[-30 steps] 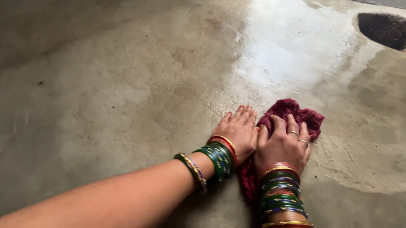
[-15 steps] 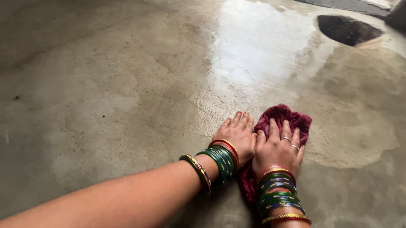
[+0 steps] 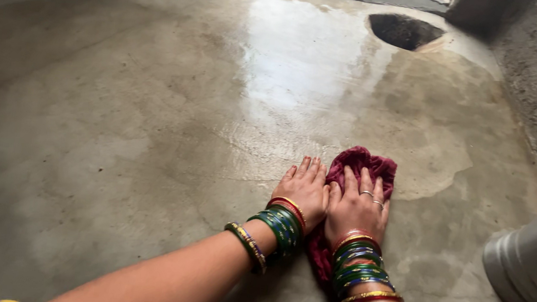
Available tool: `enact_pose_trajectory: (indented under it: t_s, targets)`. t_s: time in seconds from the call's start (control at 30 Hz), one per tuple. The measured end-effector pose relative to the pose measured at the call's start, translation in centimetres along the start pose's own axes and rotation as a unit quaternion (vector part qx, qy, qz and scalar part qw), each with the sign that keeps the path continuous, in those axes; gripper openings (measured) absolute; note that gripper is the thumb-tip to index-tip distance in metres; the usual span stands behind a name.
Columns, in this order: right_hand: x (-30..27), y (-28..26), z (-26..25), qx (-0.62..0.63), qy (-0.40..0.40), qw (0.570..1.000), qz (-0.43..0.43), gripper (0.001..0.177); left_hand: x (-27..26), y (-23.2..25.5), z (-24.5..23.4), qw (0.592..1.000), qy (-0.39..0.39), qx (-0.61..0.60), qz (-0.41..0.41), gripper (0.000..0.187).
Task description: The person wipes a concrete floor by hand with a cloth, periodically rinsing or dipping the cloth in a metal bucket.
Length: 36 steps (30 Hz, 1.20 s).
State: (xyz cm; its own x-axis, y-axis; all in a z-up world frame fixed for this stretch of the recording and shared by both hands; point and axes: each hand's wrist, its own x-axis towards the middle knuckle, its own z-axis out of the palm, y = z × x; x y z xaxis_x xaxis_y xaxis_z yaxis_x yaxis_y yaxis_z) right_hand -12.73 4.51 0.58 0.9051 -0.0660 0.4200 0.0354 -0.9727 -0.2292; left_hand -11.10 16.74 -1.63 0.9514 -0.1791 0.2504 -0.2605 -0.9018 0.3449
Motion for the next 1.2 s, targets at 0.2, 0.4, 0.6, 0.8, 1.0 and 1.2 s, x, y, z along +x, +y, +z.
enact_pose_trajectory:
  t_s: [0.2,0.4,0.6,0.8,1.0,1.2]
  targets:
    - [-0.5,1.1,-0.5,-0.009,0.004,1.000,0.016,0.052,-0.1,1.4,0.3,1.000,0.020,-0.017,0.011,0.062]
    - [-0.6,1.5,-0.8,-0.014,0.002,1.000,0.026,0.053,0.0,1.9,0.5,1.000,0.019,-0.005,0.022,0.063]
    - [-1.5,3.5,-1.6,-0.034,0.004,0.998,0.052,0.054,-0.4,3.9,1.5,0.999,0.006,-0.026,0.037,0.062]
    - [-3.2,6.3,-3.6,-0.032,0.002,0.996,0.087,0.054,-0.9,7.2,2.6,0.997,0.000,-0.033,0.077,0.062]
    - [-5.4,9.2,-5.5,-0.043,-0.007,0.993,0.110,0.053,-2.8,10.6,3.5,0.995,0.006,-0.024,0.101,0.062]
    - [-7.4,11.0,-6.7,-0.043,-0.001,0.994,0.103,0.054,-4.8,12.7,3.8,0.994,0.011,-0.031,0.107,0.061]
